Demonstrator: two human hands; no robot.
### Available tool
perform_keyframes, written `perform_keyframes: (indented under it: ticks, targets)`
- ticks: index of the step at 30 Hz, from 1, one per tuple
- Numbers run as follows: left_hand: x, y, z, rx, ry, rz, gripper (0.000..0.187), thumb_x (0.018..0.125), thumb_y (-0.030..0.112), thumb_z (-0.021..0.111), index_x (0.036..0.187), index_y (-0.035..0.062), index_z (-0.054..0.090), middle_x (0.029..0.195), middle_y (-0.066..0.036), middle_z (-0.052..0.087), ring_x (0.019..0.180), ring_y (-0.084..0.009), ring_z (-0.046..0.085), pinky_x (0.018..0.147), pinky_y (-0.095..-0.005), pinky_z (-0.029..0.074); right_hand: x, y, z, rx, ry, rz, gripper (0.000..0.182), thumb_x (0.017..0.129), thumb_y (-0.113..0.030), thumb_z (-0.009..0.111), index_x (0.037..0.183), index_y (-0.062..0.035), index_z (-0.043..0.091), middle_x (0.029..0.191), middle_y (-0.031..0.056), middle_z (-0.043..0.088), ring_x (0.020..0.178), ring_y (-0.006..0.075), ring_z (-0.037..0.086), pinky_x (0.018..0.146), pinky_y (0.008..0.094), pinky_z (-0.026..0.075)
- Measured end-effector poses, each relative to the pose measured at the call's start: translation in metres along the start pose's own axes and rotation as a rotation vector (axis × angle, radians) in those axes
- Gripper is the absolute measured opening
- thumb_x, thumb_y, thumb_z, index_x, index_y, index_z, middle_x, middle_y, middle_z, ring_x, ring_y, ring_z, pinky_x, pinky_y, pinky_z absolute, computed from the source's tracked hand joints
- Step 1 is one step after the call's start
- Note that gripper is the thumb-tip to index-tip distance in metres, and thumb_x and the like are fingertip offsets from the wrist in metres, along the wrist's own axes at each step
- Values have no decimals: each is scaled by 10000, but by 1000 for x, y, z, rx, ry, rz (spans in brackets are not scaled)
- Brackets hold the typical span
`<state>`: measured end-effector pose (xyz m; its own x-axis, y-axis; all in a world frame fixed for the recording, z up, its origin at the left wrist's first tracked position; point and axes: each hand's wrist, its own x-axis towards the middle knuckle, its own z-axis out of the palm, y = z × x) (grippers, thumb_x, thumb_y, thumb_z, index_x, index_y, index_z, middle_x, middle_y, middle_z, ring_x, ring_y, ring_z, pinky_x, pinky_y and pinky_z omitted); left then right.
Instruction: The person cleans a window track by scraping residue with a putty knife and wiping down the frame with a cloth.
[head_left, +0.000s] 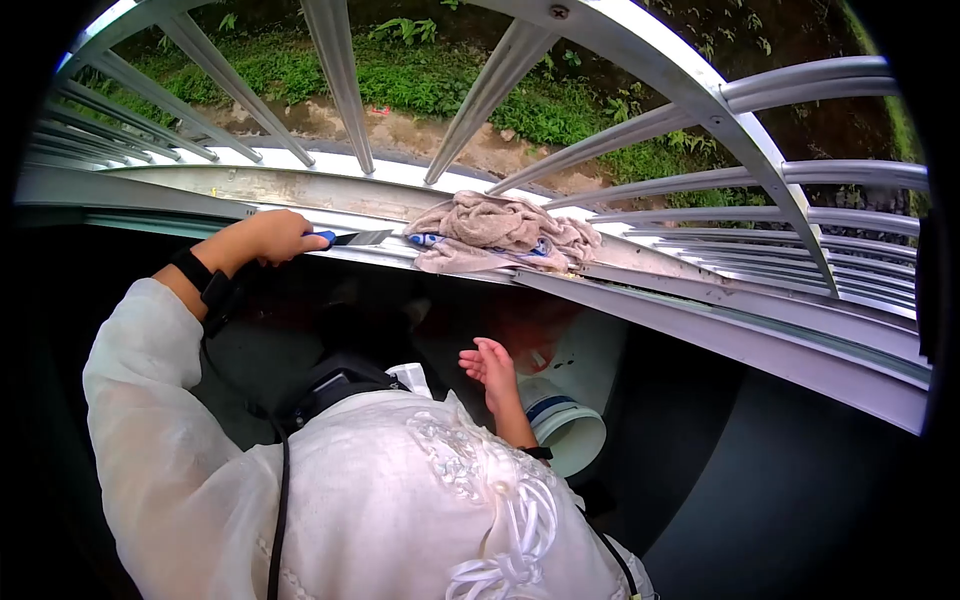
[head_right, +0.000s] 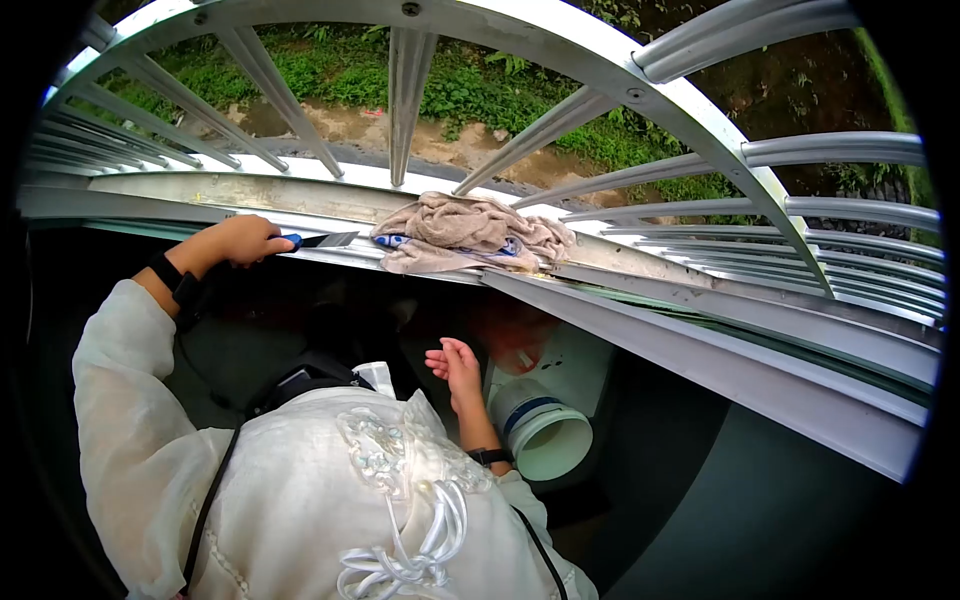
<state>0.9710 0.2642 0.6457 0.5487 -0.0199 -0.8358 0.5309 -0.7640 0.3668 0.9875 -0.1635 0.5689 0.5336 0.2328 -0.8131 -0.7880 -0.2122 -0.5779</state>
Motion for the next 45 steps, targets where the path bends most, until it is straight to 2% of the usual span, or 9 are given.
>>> perform_keyframes:
  ticks: [2,4,6,9,12,14,18,32,45]
  targets:
    - [-16,-5,5,125,117,82,526,929,501,388,877,22,601,600,-86,585,473,-189,572,415,-316,450,4,0,3,2,-17,10,272,945,-262,495,1130,-65,531,922,98,661,748,122,625,640,218,477]
    - [-40,16,3,-373,128,56,405,943,438,422,974,59,559,604,-59,579,493,-146,575,405,-268,430,5,0,6,-12,-9,17,273,943,-266,500,1127,-66,533,918,95,662,746,122,625,639,218,477]
    - [-40,29,6,-409,154,67,332,949,386,435,1005,76,542,608,-50,575,475,-123,560,391,-264,415,5,0,6,-27,-17,14,268,944,-267,497,1125,-72,531,915,92,663,748,125,627,646,224,478]
    - [-12,43,17,-262,166,142,339,939,404,454,1013,82,531,653,-75,602,505,-180,582,453,-325,448,9,-3,10,-48,-25,-6,258,947,-269,493,1122,-83,526,908,85,664,753,130,631,659,235,481]
    - [27,46,32,203,469,367,400,900,473,470,999,93,540,732,-137,633,703,-363,607,647,-456,453,7,-5,12,-97,-7,-35,253,948,-264,492,1119,-81,529,907,83,663,751,123,627,658,229,478]
    - [38,46,26,278,529,411,387,901,467,465,996,100,545,741,-154,631,719,-362,610,628,-464,454,7,-4,10,-105,-15,-65,250,949,-261,491,1118,-81,530,904,82,662,752,120,625,658,226,477]
    - [39,54,21,465,366,391,405,902,481,446,992,100,547,750,-152,638,726,-362,614,629,-469,461,5,1,7,-97,13,-20,249,951,-260,487,1117,-79,531,908,81,661,755,119,622,659,229,478]
    - [-17,2,-1,493,278,95,375,903,420,479,1000,60,515,779,-190,625,783,-386,606,687,-482,469,12,-3,5,-49,23,-29,253,938,-245,507,1112,-66,550,890,84,669,735,118,626,630,214,467]
    - [-72,-9,-11,434,401,-51,375,888,406,515,968,41,551,763,-193,632,751,-402,597,665,-489,466,22,-7,12,-50,-17,-21,247,935,-249,515,1097,-67,557,882,79,669,717,110,622,624,213,466]
